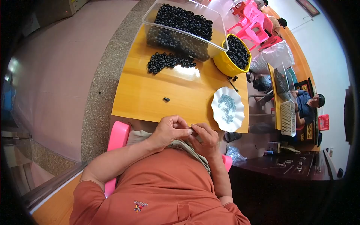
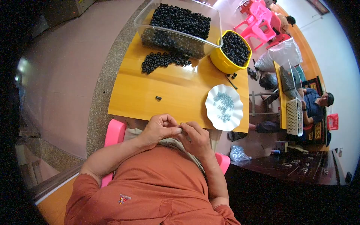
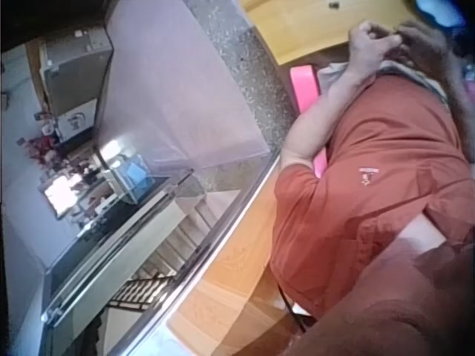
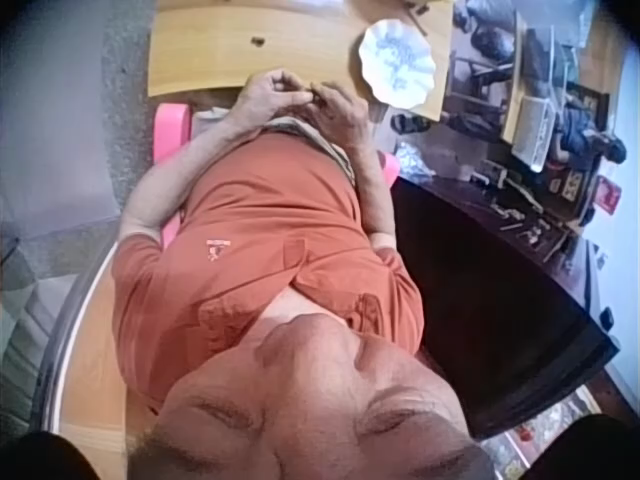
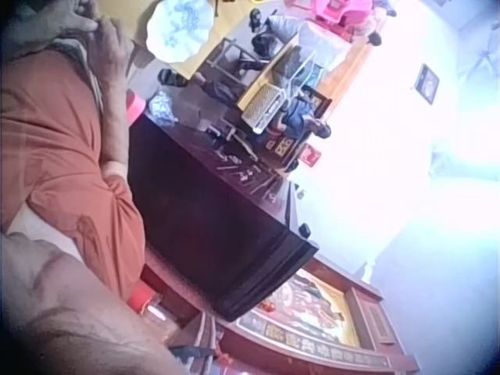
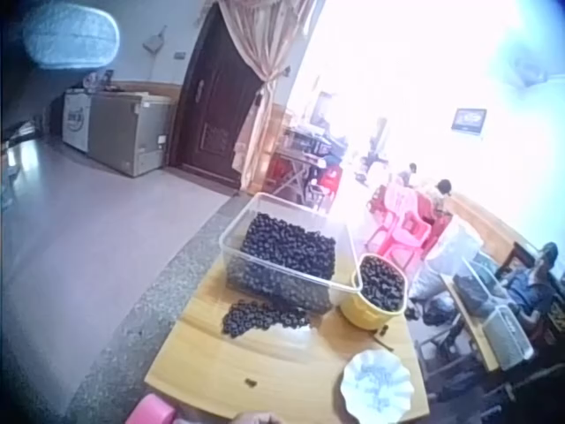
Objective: Sorting and grouping small black plastic rings from containers onto a table.
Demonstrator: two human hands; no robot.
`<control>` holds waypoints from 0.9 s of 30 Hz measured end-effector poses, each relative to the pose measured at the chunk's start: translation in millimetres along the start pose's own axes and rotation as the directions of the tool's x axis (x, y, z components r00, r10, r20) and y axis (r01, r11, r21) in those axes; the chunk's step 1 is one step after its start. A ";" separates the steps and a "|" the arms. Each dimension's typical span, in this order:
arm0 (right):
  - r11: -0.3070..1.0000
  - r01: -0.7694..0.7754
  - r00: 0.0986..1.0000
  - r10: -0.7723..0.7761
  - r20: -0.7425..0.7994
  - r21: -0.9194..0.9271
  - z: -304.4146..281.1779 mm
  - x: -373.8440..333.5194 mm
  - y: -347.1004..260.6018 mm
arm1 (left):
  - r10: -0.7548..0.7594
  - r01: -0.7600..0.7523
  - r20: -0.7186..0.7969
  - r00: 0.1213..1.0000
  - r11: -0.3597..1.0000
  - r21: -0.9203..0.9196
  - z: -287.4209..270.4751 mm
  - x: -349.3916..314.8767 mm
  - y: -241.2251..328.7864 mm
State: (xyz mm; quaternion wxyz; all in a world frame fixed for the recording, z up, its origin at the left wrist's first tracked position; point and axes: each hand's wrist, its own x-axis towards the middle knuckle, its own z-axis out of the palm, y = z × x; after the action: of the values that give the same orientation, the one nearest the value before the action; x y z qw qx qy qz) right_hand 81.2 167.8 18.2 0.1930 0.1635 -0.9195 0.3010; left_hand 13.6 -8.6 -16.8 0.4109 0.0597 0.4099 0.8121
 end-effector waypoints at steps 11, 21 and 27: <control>1.000 -0.015 0.995 0.016 -0.100 0.011 1.4 2.5 -0.2 | -0.010 0.013 0.030 0.999 0.997 -0.077 1.6 0.0 3.1; 0.999 -0.002 0.994 0.008 -0.113 0.050 0.3 2.7 2.0 | -0.003 0.005 0.061 0.998 0.999 -0.033 -0.2 -0.1 2.0; 0.999 -0.011 0.997 0.014 -0.079 0.045 1.9 0.7 3.4 | 0.002 -0.001 0.027 1.000 0.999 -0.040 1.4 -1.0 1.3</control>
State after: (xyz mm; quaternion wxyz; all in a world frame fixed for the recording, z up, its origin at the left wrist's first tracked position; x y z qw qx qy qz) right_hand 78.6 169.0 15.4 0.2239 0.1498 -0.9051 0.3291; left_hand 14.1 -8.8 -14.7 0.4172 0.0629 0.3880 0.8194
